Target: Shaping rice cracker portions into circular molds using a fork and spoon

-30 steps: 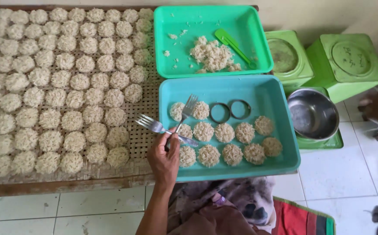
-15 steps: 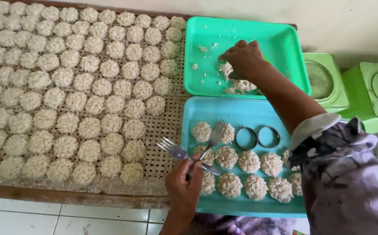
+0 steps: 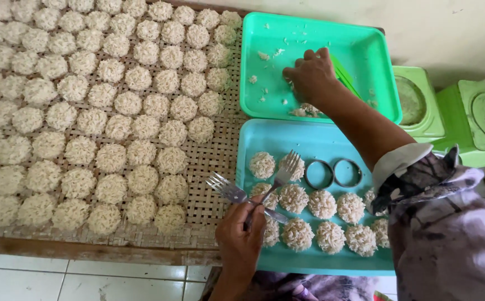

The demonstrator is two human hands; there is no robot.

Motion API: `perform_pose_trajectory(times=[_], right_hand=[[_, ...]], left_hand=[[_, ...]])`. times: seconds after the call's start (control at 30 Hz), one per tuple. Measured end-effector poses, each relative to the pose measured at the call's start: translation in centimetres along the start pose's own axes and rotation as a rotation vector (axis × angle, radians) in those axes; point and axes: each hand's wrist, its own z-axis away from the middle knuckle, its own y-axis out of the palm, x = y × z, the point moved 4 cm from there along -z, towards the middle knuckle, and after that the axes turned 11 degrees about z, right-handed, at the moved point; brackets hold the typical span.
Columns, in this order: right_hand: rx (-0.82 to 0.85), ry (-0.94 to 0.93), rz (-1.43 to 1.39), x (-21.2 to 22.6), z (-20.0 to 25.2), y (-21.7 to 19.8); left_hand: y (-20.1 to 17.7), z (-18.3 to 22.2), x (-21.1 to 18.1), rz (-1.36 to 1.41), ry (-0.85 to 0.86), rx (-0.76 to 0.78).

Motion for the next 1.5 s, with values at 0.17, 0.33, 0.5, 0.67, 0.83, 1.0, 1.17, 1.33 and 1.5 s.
perform_pose_trajectory(times=[0.17, 0.33, 0.5, 0.67, 0.83, 1.0, 1.17, 1.33, 1.5], right_hand=[[0.106, 0.181, -0.223, -6.3, 2.0, 2.0], [0.198, 0.273, -0.718, -9.6, 4.9, 4.3], [0.263, 0.218, -0.646, -10.4, 4.7, 7.2], [0.234, 0.395, -0.747, -9.4, 4.9, 4.1], [0.353, 0.28, -0.588, -7.8, 3.7, 7.3], [0.291, 0.307, -0.7, -7.4, 4.4, 6.3], [0.21, 0.333, -0.724, -7.4, 5.3, 5.6], [0.273, 0.438, -0.855, -8.5, 6.9, 4.0], [0.105, 0.372, -1.232, -10.1, 9.1, 1.5]], left_hand=[[0.0, 0.1, 0.4, 0.016, 0.015, -0.012], [0.0, 0.3, 0.3, -0.004, -0.029, -0.012], [0.1, 0.3, 0.2, 0.004, -0.002, -0.016], [0.3, 0.2, 0.4, 0.006, 0.009, -0.016], [0.2, 0.1, 0.1, 0.048, -0.005, 0.001], [0.2, 0.2, 0.4, -0.001, 0.007, -0.013], [0.2, 0.3, 0.7, -0.004, 0.03, -0.021], [0.2, 0.2, 0.5, -0.016, 0.026, -0.036], [0.1, 0.2, 0.1, -0.022, 0.064, -0.023]])
